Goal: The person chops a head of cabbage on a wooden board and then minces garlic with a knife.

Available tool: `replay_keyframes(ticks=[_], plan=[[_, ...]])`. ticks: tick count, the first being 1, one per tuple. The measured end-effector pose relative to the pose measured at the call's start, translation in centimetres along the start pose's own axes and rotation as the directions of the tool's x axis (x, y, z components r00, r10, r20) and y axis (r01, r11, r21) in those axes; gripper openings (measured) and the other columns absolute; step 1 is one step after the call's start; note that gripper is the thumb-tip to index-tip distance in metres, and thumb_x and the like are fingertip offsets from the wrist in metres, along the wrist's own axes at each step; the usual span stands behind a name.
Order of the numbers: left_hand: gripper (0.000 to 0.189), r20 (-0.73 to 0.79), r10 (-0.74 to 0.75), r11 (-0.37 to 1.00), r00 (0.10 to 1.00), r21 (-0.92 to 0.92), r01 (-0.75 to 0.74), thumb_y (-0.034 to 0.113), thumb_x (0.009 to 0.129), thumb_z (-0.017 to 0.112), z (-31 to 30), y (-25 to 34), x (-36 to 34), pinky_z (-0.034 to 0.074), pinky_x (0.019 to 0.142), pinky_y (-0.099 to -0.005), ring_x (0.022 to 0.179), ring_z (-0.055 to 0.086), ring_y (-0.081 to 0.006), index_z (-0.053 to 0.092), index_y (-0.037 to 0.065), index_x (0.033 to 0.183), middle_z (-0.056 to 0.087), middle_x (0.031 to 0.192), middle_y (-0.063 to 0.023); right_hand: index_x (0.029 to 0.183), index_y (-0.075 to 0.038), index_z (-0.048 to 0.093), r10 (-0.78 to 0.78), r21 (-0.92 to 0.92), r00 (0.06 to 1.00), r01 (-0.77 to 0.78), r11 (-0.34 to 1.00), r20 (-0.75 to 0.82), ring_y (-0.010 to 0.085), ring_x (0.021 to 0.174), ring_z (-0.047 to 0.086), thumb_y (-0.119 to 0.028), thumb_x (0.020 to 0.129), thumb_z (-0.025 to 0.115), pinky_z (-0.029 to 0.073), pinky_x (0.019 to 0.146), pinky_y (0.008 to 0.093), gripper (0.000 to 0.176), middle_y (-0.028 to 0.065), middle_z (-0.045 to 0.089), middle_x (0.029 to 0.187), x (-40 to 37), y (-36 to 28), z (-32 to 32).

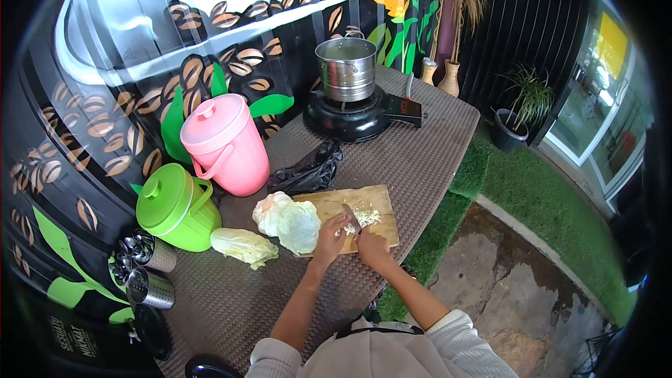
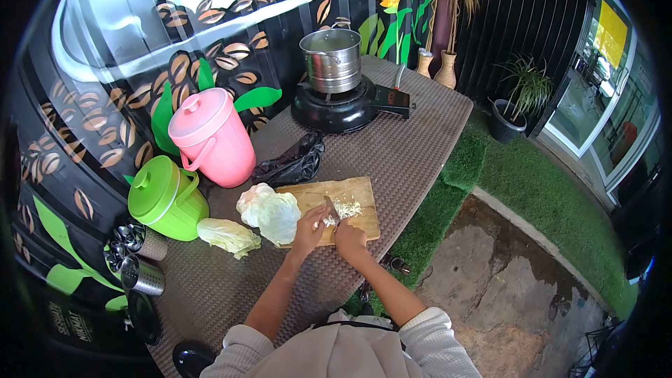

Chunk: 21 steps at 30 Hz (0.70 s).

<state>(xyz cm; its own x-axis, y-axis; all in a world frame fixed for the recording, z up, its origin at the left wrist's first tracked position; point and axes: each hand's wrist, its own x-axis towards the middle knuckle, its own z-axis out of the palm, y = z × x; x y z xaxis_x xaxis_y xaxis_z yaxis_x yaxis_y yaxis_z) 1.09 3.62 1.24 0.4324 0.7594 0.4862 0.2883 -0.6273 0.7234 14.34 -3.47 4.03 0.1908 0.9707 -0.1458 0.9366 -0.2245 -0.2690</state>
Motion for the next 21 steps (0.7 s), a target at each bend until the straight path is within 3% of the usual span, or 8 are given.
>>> replay_keyframes(ticks=[3,6,8,11,14,21], plan=[[0.033,0.020,-0.081,0.995,0.996,-0.055,0.082,-0.003,0.083,0.057,-0.6,0.0,0.6,0.048,0.092,-0.0357,0.108,0.060,-0.0313,0.067,0.002,0.114,0.065,0.116,-0.0153,0.107,0.005,0.049,-0.009,-0.016,1.000,0.009,1.000,-0.013,0.0330,0.080,0.071,-0.018,0.088,0.055,0.057,0.067,0.0408,0.030,0.0198,0.069,0.086,0.3,0.2,0.7],[0.030,0.100,-0.147,0.989,0.984,0.025,0.145,-0.002,0.084,0.056,-0.8,0.1,0.7,0.045,0.093,-0.0395,0.108,0.056,-0.0347,0.066,-0.001,0.112,0.064,0.114,-0.0171,0.106,0.004,0.049,-0.016,-0.015,1.000,0.016,1.000,-0.010,0.0324,0.079,0.071,-0.020,0.089,0.056,0.057,0.067,0.0404,0.031,0.0190,0.070,0.086,0.1,0.4,0.5],[0.028,0.001,-0.089,0.990,0.996,0.111,0.088,-0.002,0.084,0.055,-0.6,-0.1,0.7,0.045,0.091,-0.0414,0.104,0.055,-0.0370,0.066,-0.002,0.110,0.063,0.111,-0.0197,0.106,0.004,0.050,-0.038,-0.031,0.999,0.038,0.999,0.003,0.0322,0.079,0.071,-0.021,0.089,0.056,0.057,0.067,0.0403,0.031,0.0187,0.070,0.085,-0.1,0.6,0.2],[0.026,-0.043,-0.174,0.951,0.984,0.251,0.179,-0.001,0.084,0.053,0.6,-0.8,0.6,0.045,0.090,-0.0423,0.102,0.054,-0.0377,0.066,-0.005,0.106,0.062,0.107,-0.0220,0.106,0.004,0.050,-0.048,-0.029,0.999,0.048,0.998,-0.007,0.0319,0.078,0.071,-0.024,0.089,0.057,0.057,0.066,0.0400,0.033,0.0183,0.070,0.084,-0.1,0.7,0.6],[0.026,-0.029,-0.108,0.929,0.994,0.353,0.111,0.002,0.086,0.052,1.2,-1.6,0.8,0.047,0.084,-0.0447,0.096,0.058,-0.0367,0.067,-0.003,0.107,0.064,0.100,-0.0224,0.106,0.004,0.050,-0.014,-0.022,0.999,0.013,1.000,-0.045,0.0317,0.077,0.071,-0.024,0.088,0.057,0.057,0.066,0.0401,0.034,0.0180,0.070,0.084,-0.7,-0.1,0.0],[0.022,0.114,-0.185,0.951,0.976,0.273,0.148,0.006,0.087,0.058,0.0,-0.2,0.8,0.047,0.082,-0.0453,0.091,0.060,-0.0381,0.068,-0.002,0.103,0.066,0.092,-0.0217,0.103,0.004,0.053,-0.062,-0.071,0.995,0.057,0.996,-0.072,0.0303,0.074,0.071,-0.020,0.087,0.057,0.056,0.062,0.0401,0.029,0.0178,0.069,0.081,-1.0,-0.1,-0.4]])
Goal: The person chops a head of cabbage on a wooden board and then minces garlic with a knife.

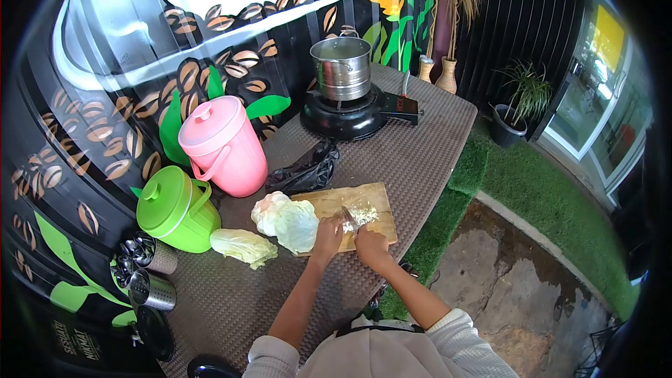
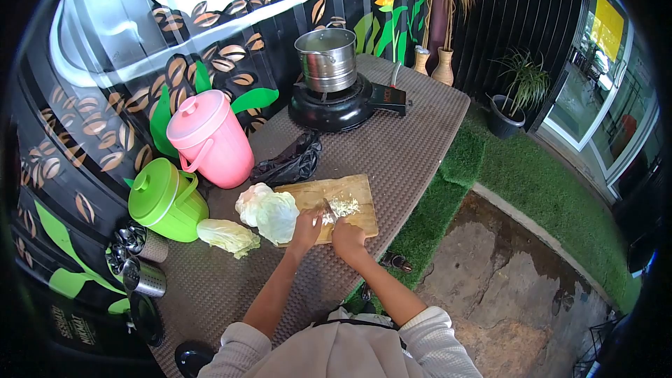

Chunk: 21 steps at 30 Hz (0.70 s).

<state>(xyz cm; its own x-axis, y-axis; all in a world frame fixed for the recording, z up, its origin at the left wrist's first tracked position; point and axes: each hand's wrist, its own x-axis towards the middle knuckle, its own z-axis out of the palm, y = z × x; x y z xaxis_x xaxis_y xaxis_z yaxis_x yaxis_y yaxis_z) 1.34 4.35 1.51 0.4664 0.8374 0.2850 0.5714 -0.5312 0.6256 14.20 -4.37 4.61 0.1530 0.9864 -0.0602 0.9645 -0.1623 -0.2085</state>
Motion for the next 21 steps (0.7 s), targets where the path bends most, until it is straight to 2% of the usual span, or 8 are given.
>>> replay_keyframes(ticks=[2,6,8,11,13,16,19,21], plan=[[0.025,-0.058,0.066,0.994,0.996,-0.088,-0.071,0.011,0.085,0.063,-0.2,0.0,-0.8,0.048,0.085,-0.0437,0.097,0.060,-0.0374,0.068,-0.001,0.106,0.067,0.099,-0.0214,0.102,0.003,0.052,0.014,0.025,1.000,-0.013,1.000,-0.019,0.0301,0.073,0.071,-0.019,0.085,0.058,0.056,0.061,0.0398,0.028,0.0170,0.069,0.079,-0.3,-0.3,0.6],[0.029,-0.031,0.048,0.983,0.998,-0.178,-0.052,0.011,0.082,0.063,-1.6,1.3,-1.9,0.046,0.089,-0.0422,0.101,0.058,-0.0390,0.066,-0.005,0.106,0.066,0.103,-0.0227,0.101,0.000,0.050,0.085,0.019,0.996,-0.085,0.996,0.008,0.0298,0.073,0.071,-0.015,0.084,0.060,0.056,0.061,0.0381,0.025,0.0159,0.069,0.077,-2.2,-1.8,0.5],[0.035,-0.004,0.099,0.977,0.995,-0.187,-0.098,0.006,0.078,0.060,-1.7,0.8,-2.2,0.045,0.095,-0.0403,0.109,0.056,-0.0370,0.065,-0.004,0.110,0.064,0.111,-0.0224,0.101,0.000,0.050,0.105,0.026,0.994,-0.105,0.994,-0.025,0.0299,0.074,0.071,-0.015,0.084,0.059,0.056,0.061,0.0378,0.025,0.0160,0.069,0.077,-1.9,-1.8,3.1],[0.041,0.044,0.078,0.979,0.996,-0.194,-0.068,0.000,0.073,0.055,-1.2,-0.3,-2.0,0.043,0.100,-0.0388,0.114,0.055,-0.0357,0.064,-0.005,0.113,0.062,0.117,-0.0220,0.102,0.001,0.050,0.098,0.014,0.994,-0.097,0.995,-0.057,0.0301,0.074,0.071,-0.014,0.085,0.058,0.056,0.061,0.0375,0.024,0.0166,0.069,0.077,-1.2,-1.7,3.4],[0.042,0.056,0.076,0.979,0.996,-0.196,-0.063,-0.002,0.072,0.053,-1.4,-0.2,-2.1,0.043,0.100,-0.0388,0.114,0.055,-0.0357,0.064,-0.005,0.113,0.063,0.118,-0.0213,0.102,0.001,0.049,0.075,-0.007,0.996,-0.075,0.997,-0.055,0.0301,0.074,0.071,-0.014,0.085,0.057,0.056,0.061,0.0375,0.024,0.0171,0.069,0.078,-0.4,-1.4,2.3],[0.043,0.069,0.096,0.976,0.993,-0.202,-0.080,-0.006,0.073,0.049,-1.6,-0.3,-1.9,0.043,0.100,-0.0384,0.114,0.055,-0.0354,0.064,-0.005,0.113,0.063,0.118,-0.0200,0.103,0.001,0.049,0.036,0.066,0.999,-0.036,0.997,-0.002,0.0301,0.074,0.071,-0.014,0.084,0.058,0.056,0.061,0.0374,0.026,0.0175,0.069,0.079,-0.1,-1.0,0.1],[0.041,0.063,0.111,0.973,0.992,-0.211,-0.095,-0.009,0.076,0.048,-1.3,-1.2,-2.0,0.044,0.099,-0.0380,0.113,0.056,-0.0349,0.065,-0.004,0.113,0.063,0.118,-0.0190,0.103,0.001,0.050,-0.016,0.012,1.000,0.016,1.000,0.010,0.0302,0.072,0.071,-0.013,0.084,0.057,0.056,0.061,0.0380,0.025,0.0174,0.069,0.078,-1.1,-1.5,-0.4],[0.039,0.053,0.111,0.971,0.992,-0.218,-0.097,-0.011,0.077,0.047,-0.9,-1.5,-2.0,0.044,0.098,-0.0380,0.112,0.056,-0.0345,0.065,-0.004,0.112,0.064,0.117,-0.0186,0.101,0.001,0.051,0.084,0.025,0.996,-0.084,0.996,0.004,0.0298,0.071,0.070,-0.013,0.084,0.057,0.056,0.059,0.0383,0.023,0.0172,0.069,0.079,-2.3,-2.0,1.7]])
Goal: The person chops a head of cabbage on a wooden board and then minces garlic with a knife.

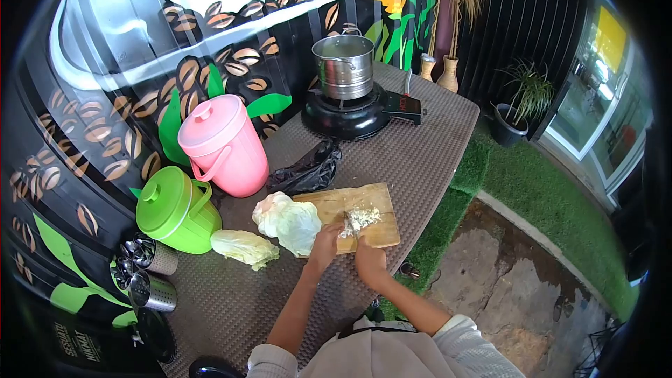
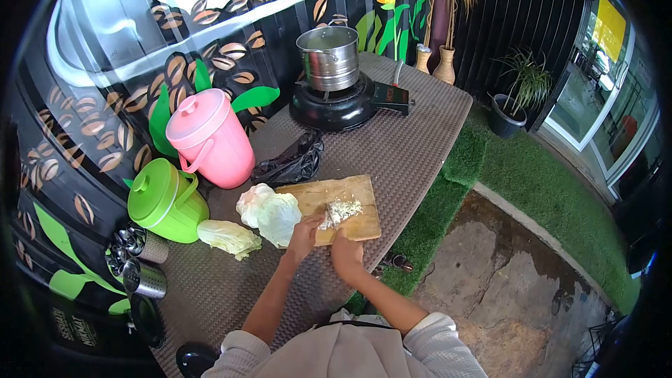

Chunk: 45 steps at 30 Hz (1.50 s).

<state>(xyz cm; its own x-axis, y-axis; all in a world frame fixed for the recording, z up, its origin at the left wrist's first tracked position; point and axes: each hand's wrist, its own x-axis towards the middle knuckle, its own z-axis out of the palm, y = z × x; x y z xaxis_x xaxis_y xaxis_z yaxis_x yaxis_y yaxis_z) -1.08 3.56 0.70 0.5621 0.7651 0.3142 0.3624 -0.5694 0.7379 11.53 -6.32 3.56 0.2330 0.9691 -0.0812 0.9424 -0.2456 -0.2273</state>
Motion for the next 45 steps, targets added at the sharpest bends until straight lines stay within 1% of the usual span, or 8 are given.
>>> replay_keyframes(ticks=[3,6,14,19,25,30,41,45], plan=[[0.031,-0.050,0.006,1.000,0.999,-0.018,-0.007,-0.008,0.082,0.051,0.4,0.4,0.1,0.045,0.096,-0.0384,0.109,0.057,-0.0342,0.066,-0.004,0.109,0.065,0.113,-0.0180,0.100,0.001,0.051,-0.053,-0.075,0.979,0.039,0.996,-0.195,0.0305,0.071,0.070,-0.012,0.084,0.057,0.055,0.060,0.0395,0.021,0.0177,0.069,0.079,0.1,-0.3,2.0],[0.026,-0.107,-0.014,1.000,0.994,-0.001,0.014,-0.004,0.085,0.054,1.0,0.6,-0.1,0.046,0.093,-0.0388,0.107,0.058,-0.0341,0.067,-0.004,0.107,0.067,0.110,-0.0176,0.101,0.001,0.050,-0.030,0.073,0.999,0.031,0.997,-0.019,0.0316,0.073,0.070,-0.011,0.085,0.056,0.055,0.062,0.0408,0.021,0.0182,0.069,0.080,2.3,0.3,-0.3],[0.023,-0.305,0.001,0.996,0.952,0.083,0.026,-0.003,0.084,0.055,2.8,1.0,-0.6,0.048,0.092,-0.0394,0.106,0.058,-0.0333,0.068,-0.005,0.104,0.067,0.109,-0.0170,0.103,0.001,0.050,-0.060,-0.036,0.998,0.060,0.998,0.003,0.0314,0.069,0.070,-0.012,0.085,0.056,0.056,0.058,0.0378,0.023,0.0159,0.069,0.078,0.7,0.0,-0.8],[0.025,-0.288,0.060,0.992,0.956,0.128,-0.024,0.001,0.081,0.061,2.4,1.6,-0.9,0.047,0.094,-0.0387,0.108,0.057,-0.0333,0.067,-0.006,0.104,0.065,0.112,-0.0170,0.099,0.000,0.050,0.039,-0.014,0.994,-0.040,0.999,-0.101,0.0288,0.070,0.071,-0.019,0.088,0.055,0.056,0.060,0.0388,0.023,0.0136,0.069,0.073,1.4,-0.4,2.7],[0.027,-0.239,0.097,0.988,0.966,0.142,-0.064,0.004,0.080,0.064,1.8,1.5,-1.2,0.047,0.096,-0.0377,0.112,0.056,-0.0313,0.067,-0.006,0.106,0.064,0.115,-0.0162,0.102,0.002,0.050,-0.169,0.000,0.985,0.169,0.986,-0.047,0.0305,0.071,0.070,-0.014,0.083,0.060,0.056,0.059,0.0376,0.026,0.0148,0.069,0.076,2.3,0.7,-2.2],[0.027,-0.252,0.038,0.999,0.967,0.047,-0.027,0.008,0.083,0.067,2.2,1.0,-1.1,0.047,0.096,-0.0374,0.110,0.058,-0.0308,0.068,-0.003,0.107,0.065,0.114,-0.0155,0.096,-0.002,0.049,0.093,0.039,0.989,-0.089,0.995,-0.119,0.0313,0.071,0.071,-0.013,0.086,0.056,0.056,0.061,0.0392,0.017,0.0160,0.068,0.075,0.3,-1.1,2.0],[0.020,-0.304,0.015,0.996,0.953,0.089,0.012,0.007,0.084,0.067,2.7,0.6,-0.8,0.050,0.090,-0.0368,0.105,0.061,-0.0301,0.070,-0.002,0.102,0.068,0.107,-0.0151,0.100,0.002,0.052,-0.191,-0.057,0.982,0.190,0.980,-0.008,0.0321,0.070,0.071,-0.014,0.085,0.056,0.056,0.060,0.0389,0.022,0.0157,0.069,0.075,1.1,0.7,-2.2],[0.020,-0.343,0.033,0.993,0.939,0.116,0.008,0.005,0.083,0.066,2.9,1.2,-0.6,0.051,0.088,-0.0367,0.102,0.062,-0.0305,0.070,-0.002,0.101,0.068,0.106,-0.0153,0.100,0.002,0.052,-0.037,-0.055,0.996,0.032,0.998,-0.079,0.0306,0.065,0.070,-0.013,0.085,0.056,0.056,0.057,0.0385,0.021,0.0141,0.068,0.072,-0.6,-0.3,2.1]])
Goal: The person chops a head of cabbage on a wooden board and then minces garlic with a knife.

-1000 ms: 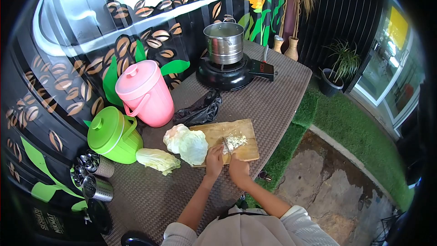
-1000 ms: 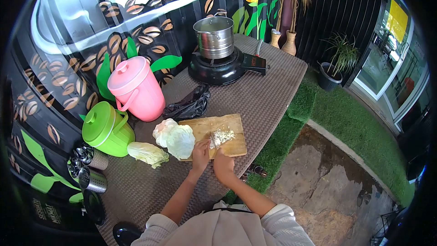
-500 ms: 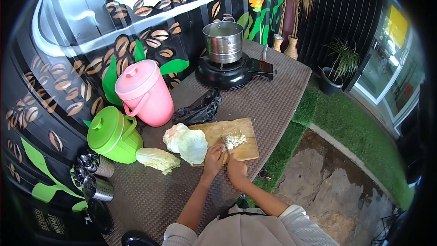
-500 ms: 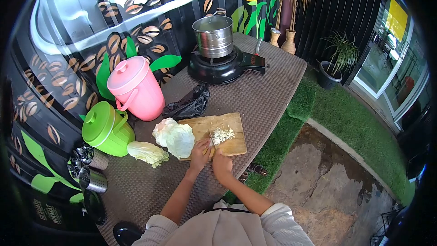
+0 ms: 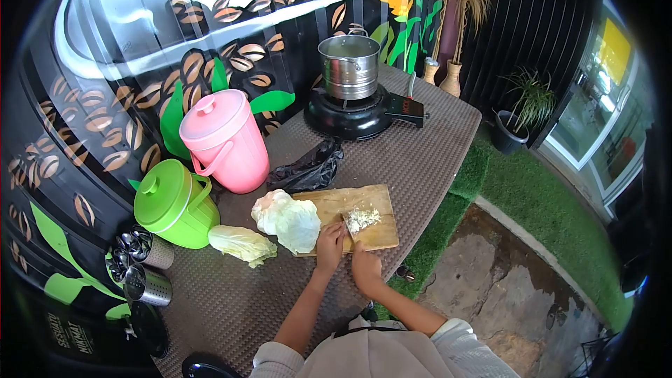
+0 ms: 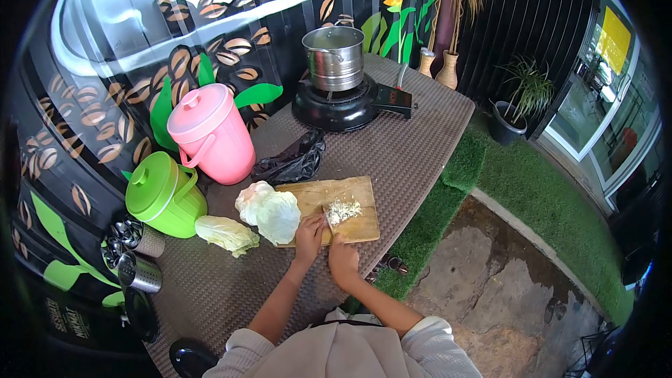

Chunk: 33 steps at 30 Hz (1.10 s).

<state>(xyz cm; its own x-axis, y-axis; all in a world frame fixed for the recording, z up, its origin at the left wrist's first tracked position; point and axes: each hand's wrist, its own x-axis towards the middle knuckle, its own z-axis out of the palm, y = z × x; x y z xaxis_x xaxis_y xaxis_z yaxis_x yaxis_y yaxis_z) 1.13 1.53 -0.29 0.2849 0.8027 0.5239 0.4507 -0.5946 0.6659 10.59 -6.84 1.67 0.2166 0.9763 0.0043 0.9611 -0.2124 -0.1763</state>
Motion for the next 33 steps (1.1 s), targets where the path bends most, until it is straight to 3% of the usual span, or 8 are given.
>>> replay_keyframes(ticks=[8,14,17,21,23,27,29,33], plan=[[0.017,0.067,-0.058,0.998,0.996,0.007,0.057,0.002,0.082,0.064,0.1,-0.7,0.6,0.050,0.086,-0.0373,0.100,0.060,-0.0309,0.071,-0.002,0.097,0.068,0.103,-0.0152,0.099,0.003,0.054,-0.235,0.008,0.966,0.235,0.972,0.109,0.0320,0.069,0.070,-0.012,0.084,0.056,0.056,0.061,0.0411,0.021,0.0180,0.068,0.078,4.4,2.5,-4.8],[0.015,-0.020,-0.023,1.000,1.000,0.000,0.023,0.004,0.083,0.064,0.4,-0.7,0.4,0.050,0.084,-0.0384,0.097,0.060,-0.0313,0.071,-0.002,0.096,0.067,0.102,-0.0142,0.099,0.002,0.053,0.060,0.085,0.997,-0.056,0.995,-0.045,0.0319,0.072,0.070,-0.012,0.086,0.054,0.056,0.063,0.0421,0.019,0.0198,0.068,0.080,1.3,0.0,-0.1],[0.015,-0.013,-0.034,0.999,0.999,-0.016,0.034,0.005,0.083,0.065,0.2,-0.1,0.5,0.050,0.083,-0.0384,0.096,0.059,-0.0307,0.071,-0.002,0.095,0.066,0.101,-0.0132,0.098,0.002,0.053,0.095,0.121,0.994,-0.100,0.988,0.048,0.0319,0.073,0.070,-0.013,0.086,0.054,0.056,0.065,0.0422,0.019,0.0194,0.068,0.082,1.7,-0.5,0.0],[0.014,0.002,-0.017,1.000,1.000,0.007,0.017,0.005,0.082,0.066,0.0,0.0,0.5,0.049,0.082,-0.0380,0.096,0.059,-0.0296,0.071,-0.002,0.094,0.066,0.100,-0.0124,0.108,0.002,0.050,-0.018,0.104,1.000,0.016,0.994,0.020,0.0293,0.068,0.071,-0.015,0.087,0.055,0.056,0.057,0.0386,0.028,0.0125,0.069,0.074,4.1,0.9,-2.5],[0.015,0.017,-0.047,0.999,0.999,-0.009,0.047,0.005,0.082,0.066,-0.1,0.0,0.5,0.049,0.083,-0.0374,0.096,0.058,-0.0290,0.071,-0.001,0.094,0.066,0.100,-0.0119,0.098,0.000,0.053,-0.129,0.060,0.988,0.124,0.991,0.090,0.0301,0.075,0.071,-0.012,0.087,0.052,0.056,0.066,0.0433,0.017,0.0166,0.069,0.080,3.9,1.0,-5.4],[0.015,0.000,-0.022,1.000,1.000,-0.011,0.022,0.005,0.082,0.067,0.1,-0.6,0.5,0.049,0.083,-0.0373,0.096,0.059,-0.0292,0.072,-0.001,0.095,0.067,0.100,-0.0114,0.103,0.001,0.051,-0.101,0.006,0.991,0.101,0.995,0.088,0.0306,0.074,0.071,-0.011,0.087,0.052,0.056,0.064,0.0443,0.020,0.0160,0.069,0.077,2.2,0.7,-0.9],[0.016,-0.027,-0.020,0.999,0.999,-0.027,0.020,0.005,0.081,0.067,0.1,-0.3,0.4,0.050,0.083,-0.0369,0.096,0.059,-0.0293,0.072,0.000,0.096,0.067,0.101,-0.0110,0.094,-0.002,0.052,0.056,0.021,0.995,-0.054,0.998,-0.082,0.0238,0.065,0.070,-0.012,0.087,0.054,0.057,0.059,0.0370,0.012,0.0097,0.069,0.072,1.2,-0.2,0.9],[0.015,-0.022,-0.035,0.999,0.999,-0.031,0.035,0.004,0.081,0.067,0.0,-0.4,0.3,0.050,0.083,-0.0368,0.097,0.060,-0.0290,0.072,0.000,0.095,0.068,0.101,-0.0112,0.094,-0.002,0.052,0.003,0.084,0.999,0.001,0.996,-0.042,0.0256,0.066,0.070,-0.011,0.087,0.053,0.057,0.061,0.0376,0.012,0.0111,0.068,0.072,3.1,-0.1,-0.7]])
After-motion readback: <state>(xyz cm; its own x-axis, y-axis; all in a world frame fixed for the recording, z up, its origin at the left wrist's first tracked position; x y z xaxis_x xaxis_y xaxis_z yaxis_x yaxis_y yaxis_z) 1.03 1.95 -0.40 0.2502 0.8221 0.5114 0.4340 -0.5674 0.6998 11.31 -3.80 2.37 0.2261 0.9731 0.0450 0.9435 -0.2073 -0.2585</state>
